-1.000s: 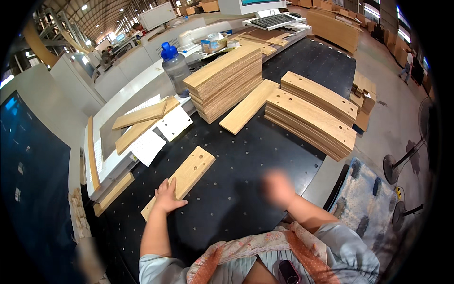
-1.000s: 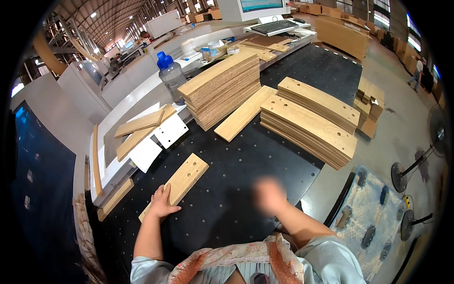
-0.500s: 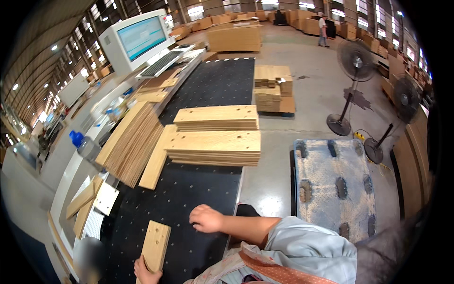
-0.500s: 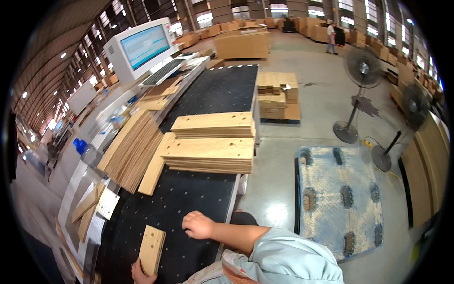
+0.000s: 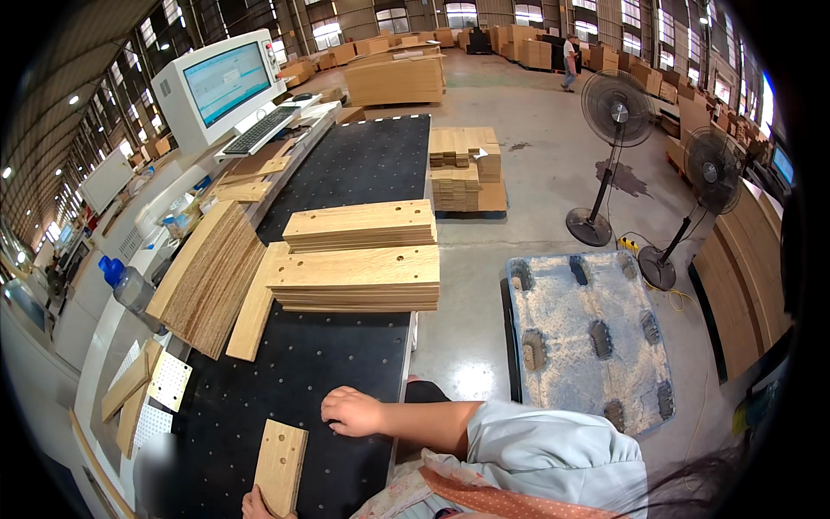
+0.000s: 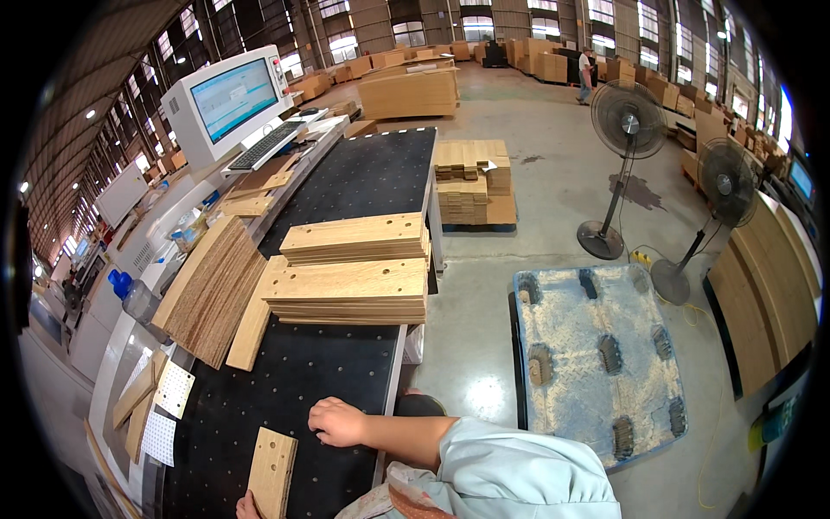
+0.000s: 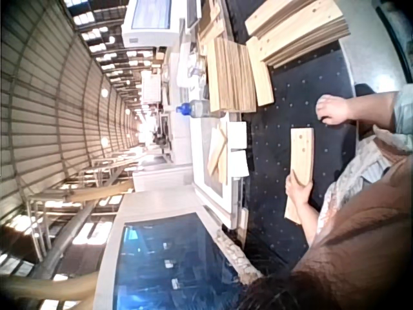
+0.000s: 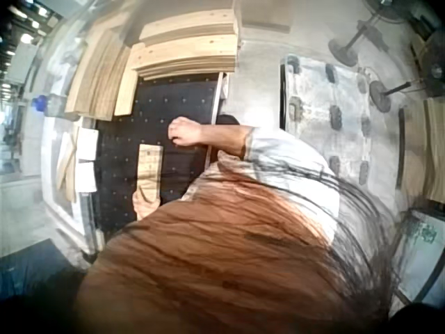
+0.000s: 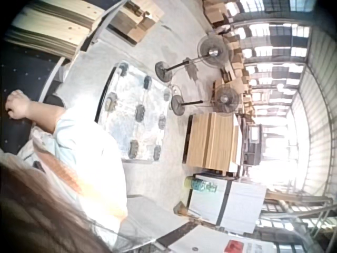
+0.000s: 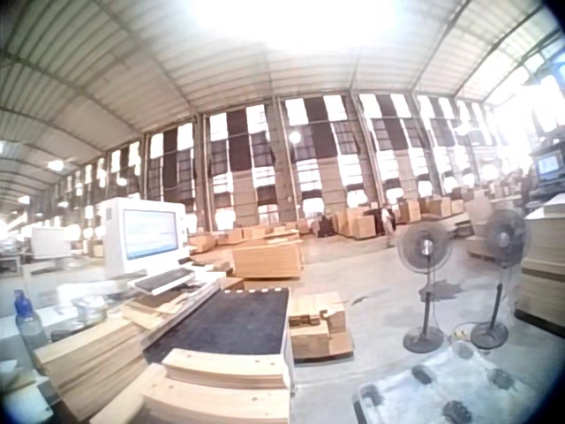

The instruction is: The person assembles small wooden parts by hand on a workbench. They pick up pieces, align them, and insert small fasteners into pre-drilled holes, then stack the assembled units. The person also uses a handheld air nozzle to blow away debris from the work surface.

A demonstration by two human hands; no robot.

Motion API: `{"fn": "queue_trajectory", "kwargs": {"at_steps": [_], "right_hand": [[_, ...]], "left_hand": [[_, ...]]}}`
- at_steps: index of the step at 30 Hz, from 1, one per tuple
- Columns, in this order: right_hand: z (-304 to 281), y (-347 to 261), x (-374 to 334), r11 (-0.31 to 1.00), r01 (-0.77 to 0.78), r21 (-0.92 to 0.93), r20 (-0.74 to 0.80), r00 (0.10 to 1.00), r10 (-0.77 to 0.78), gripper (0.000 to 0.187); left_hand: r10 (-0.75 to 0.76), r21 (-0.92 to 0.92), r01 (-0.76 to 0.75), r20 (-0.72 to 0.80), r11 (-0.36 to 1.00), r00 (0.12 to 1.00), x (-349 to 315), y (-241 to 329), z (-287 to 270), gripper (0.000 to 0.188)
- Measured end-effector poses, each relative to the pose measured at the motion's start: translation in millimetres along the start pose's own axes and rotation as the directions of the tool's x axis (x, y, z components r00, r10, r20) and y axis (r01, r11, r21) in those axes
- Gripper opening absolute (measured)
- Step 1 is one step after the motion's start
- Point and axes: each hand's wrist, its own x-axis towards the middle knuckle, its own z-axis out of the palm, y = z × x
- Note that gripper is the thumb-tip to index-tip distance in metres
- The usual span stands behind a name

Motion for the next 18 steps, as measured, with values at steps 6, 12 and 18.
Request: {"fn": "queue_trajectory", "kwargs": {"at_steps": [6, 12, 18], "right_hand": [[-0.8, -1.6, 0.7, 0.999, 0.027, 0.018, -0.003, 1.000, -0.027, 0.017], [0.9, 1.8, -0.5, 0.998, 0.046, 0.037, -0.023, 0.999, -0.045, 0.015], [-1.0, 1.5, -1.3, 0.999, 0.039, 0.025, 0.019, 0.999, -0.039, 0.016]], "left_hand": [[0.122, 0.018, -0.121, -0.213, 0.993, 0.969, 1.0, -19.5, 24.7, 0.078], [-0.055, 0.032, 0.063, -0.215, 0.997, 0.975, -4.3, 2.1, 8.4, 0.056], [-0.098, 0.010, 0.103, -0.216, 0.995, 0.971, 5.1, -15.8, 20.8, 0.078]]}}
